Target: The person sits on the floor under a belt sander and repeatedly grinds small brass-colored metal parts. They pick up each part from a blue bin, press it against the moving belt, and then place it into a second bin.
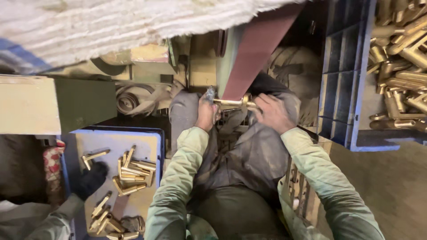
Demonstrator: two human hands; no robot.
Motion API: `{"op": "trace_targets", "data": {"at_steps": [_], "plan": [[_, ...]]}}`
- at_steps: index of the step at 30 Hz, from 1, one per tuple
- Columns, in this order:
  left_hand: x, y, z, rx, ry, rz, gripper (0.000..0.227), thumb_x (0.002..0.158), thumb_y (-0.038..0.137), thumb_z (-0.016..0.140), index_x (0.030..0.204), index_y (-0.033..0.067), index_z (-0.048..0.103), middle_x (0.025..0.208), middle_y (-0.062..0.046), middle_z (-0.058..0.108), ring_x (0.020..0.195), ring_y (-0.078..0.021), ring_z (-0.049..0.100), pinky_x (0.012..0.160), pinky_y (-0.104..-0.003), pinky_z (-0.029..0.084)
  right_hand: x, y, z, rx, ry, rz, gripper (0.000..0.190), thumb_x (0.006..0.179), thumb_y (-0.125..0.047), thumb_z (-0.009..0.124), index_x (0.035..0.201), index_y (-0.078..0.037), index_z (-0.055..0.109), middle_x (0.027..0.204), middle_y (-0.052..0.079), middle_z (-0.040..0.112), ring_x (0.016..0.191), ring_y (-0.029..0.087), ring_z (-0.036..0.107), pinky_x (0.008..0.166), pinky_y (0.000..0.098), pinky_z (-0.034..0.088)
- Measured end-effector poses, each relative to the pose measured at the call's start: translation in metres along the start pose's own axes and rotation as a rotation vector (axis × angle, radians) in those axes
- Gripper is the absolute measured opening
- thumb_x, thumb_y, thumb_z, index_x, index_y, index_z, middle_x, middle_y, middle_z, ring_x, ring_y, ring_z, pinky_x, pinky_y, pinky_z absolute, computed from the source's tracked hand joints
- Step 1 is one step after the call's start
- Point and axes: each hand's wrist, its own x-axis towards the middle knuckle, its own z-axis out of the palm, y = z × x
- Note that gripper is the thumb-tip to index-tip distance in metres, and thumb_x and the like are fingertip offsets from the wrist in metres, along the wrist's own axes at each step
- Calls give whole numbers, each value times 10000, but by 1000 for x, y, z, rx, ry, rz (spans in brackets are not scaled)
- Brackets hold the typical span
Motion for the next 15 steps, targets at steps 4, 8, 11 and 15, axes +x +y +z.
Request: {"op": "trace_targets", "data": {"at_steps": [4,8,11,15], "plan": [[2,-7,-2,-10,34,17,243,1031,363,515,987,130,568,543,19,420,399,-132,391,361,-315,303,9,-6,-9,85,1,44,319,844,-247,749,1086,-57,665,1118,181,667,944,411,653,789,478,530],[1,-5,1,-27,45,-24,264,1042,382,515,988,126,548,537,30,421,401,-127,395,366,-302,296,21,-11,-21,186,-157,154,309,868,-271,767,1088,-66,694,1054,149,698,956,399,672,809,482,530],[-3,1,7,-92,81,-89,246,1021,412,510,986,172,550,499,36,388,374,-122,377,351,-293,273,27,-11,-27,265,-216,201,334,872,-287,767,1114,-66,705,1046,150,727,965,377,694,830,453,545],[-9,12,12,-101,73,-99,204,995,398,534,970,199,572,475,24,376,346,-132,343,334,-308,238,33,-4,-27,251,-302,221,370,893,-301,782,1176,-72,723,1031,156,758,926,368,709,884,468,520]]}}
